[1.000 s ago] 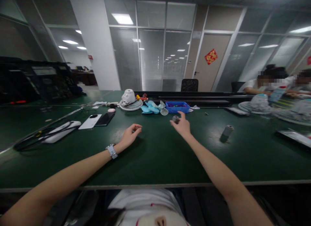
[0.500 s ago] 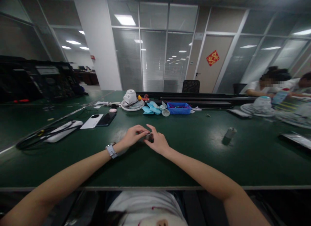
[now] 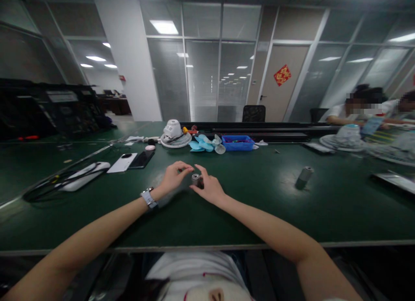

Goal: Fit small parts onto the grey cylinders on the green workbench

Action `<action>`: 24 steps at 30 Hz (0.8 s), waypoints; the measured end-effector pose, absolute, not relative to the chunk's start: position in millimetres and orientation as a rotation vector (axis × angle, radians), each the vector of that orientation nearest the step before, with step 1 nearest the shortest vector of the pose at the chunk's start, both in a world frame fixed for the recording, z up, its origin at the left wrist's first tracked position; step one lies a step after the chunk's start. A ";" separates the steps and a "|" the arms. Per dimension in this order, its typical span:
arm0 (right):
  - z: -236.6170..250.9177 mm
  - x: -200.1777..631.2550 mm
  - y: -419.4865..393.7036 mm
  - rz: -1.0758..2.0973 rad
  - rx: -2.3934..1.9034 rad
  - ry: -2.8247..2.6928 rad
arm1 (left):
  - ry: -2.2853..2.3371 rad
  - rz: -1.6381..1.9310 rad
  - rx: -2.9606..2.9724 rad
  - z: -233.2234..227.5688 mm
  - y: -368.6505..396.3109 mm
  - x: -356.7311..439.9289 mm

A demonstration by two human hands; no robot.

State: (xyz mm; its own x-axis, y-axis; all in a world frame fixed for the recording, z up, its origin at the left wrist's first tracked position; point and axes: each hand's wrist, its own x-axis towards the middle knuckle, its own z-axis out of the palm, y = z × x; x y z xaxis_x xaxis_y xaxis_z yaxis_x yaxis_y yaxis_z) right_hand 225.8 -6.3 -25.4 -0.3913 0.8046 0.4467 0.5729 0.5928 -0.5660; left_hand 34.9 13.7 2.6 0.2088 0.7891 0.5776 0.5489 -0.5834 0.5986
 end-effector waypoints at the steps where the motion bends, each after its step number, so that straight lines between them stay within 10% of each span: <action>1: -25.2 226.1 -6.1 0.421 -1.089 -2.115 | 1.293 1.301 2.221 -0.1 16.4 31.4; 12: -23.3 243.5 -0.9 0.374 -1.091 -2.125 | 1.275 0.876 2.303 -23.4 27.5 16.5; 24: -3.6 461.3 70.4 -0.232 -2.207 -1.178 | 1.454 1.166 1.937 -34.3 37.8 15.7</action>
